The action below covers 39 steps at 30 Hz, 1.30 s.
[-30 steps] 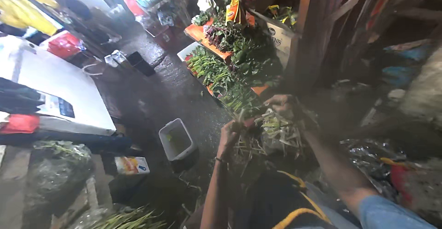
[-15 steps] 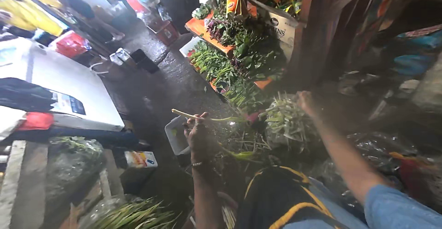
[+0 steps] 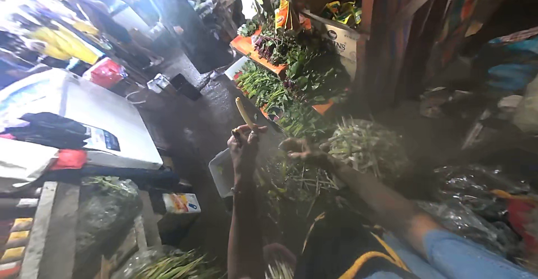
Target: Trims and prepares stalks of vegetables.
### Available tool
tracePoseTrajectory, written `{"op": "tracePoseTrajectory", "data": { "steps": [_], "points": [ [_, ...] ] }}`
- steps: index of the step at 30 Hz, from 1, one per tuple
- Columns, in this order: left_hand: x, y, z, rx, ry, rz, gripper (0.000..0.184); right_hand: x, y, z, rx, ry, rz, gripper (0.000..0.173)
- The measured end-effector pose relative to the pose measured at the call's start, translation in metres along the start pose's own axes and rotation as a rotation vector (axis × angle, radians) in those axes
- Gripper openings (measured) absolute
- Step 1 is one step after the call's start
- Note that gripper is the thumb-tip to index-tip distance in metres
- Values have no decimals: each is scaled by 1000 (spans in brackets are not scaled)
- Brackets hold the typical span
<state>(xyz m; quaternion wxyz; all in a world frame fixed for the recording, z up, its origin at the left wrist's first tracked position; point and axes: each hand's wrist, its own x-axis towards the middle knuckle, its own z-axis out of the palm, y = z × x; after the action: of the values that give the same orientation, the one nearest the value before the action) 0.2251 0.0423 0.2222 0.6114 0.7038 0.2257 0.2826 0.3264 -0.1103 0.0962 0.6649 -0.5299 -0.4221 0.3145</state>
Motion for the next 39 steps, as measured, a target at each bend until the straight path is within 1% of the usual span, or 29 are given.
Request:
{"op": "tracePoseTrajectory", "data": {
  "steps": [2,5,7,9,11,13,15,16,18,20,21,22,24,25,26,29,32,35,39],
  "points": [
    [1,9,0,-39,22,12,10,5,-12,12,-8,37,9,38],
    [2,15,-1,-81,25,32,13,8,-14,15,73,90,-43,26],
    [5,11,-9,-128,-47,61,21,9,-14,10,162,85,-83,22],
    [9,3,-19,-160,-154,88,26,10,-18,5,228,69,-82,22],
    [12,-5,-22,-201,-200,123,22,9,-22,-1,265,52,-46,22],
    [11,-7,-15,-197,-149,147,16,7,-24,-5,288,64,3,22],
    [8,-6,-3,-110,-72,210,11,7,-19,-9,287,80,34,20],
    [6,-6,2,-41,-49,261,8,7,-14,-11,274,78,29,22],
    [7,-14,11,90,-12,361,18,5,-8,-13,265,64,49,27],
    [9,-22,18,222,39,446,22,2,-7,-11,245,63,96,23],
    [9,-24,22,279,66,483,23,2,-6,-10,187,75,105,21],
    [9,-24,24,323,85,501,23,1,-5,-9,86,93,93,25],
    [8,-23,29,416,119,508,24,1,1,-9,-160,120,45,37],
    [7,-22,30,453,137,510,25,1,5,-9,-243,127,25,38],
    [8,-21,29,486,149,513,26,0,6,-9,-270,128,18,35],
    [13,-22,25,552,175,449,25,-3,6,-15,-160,83,60,21],
    [16,-30,14,564,187,386,25,-13,1,-21,-20,48,139,14],
    [17,-40,10,494,220,377,25,-17,-1,-26,63,13,181,11],
    [10,-41,16,411,128,395,23,-19,-6,-31,79,-71,283,13]
  ]
}}
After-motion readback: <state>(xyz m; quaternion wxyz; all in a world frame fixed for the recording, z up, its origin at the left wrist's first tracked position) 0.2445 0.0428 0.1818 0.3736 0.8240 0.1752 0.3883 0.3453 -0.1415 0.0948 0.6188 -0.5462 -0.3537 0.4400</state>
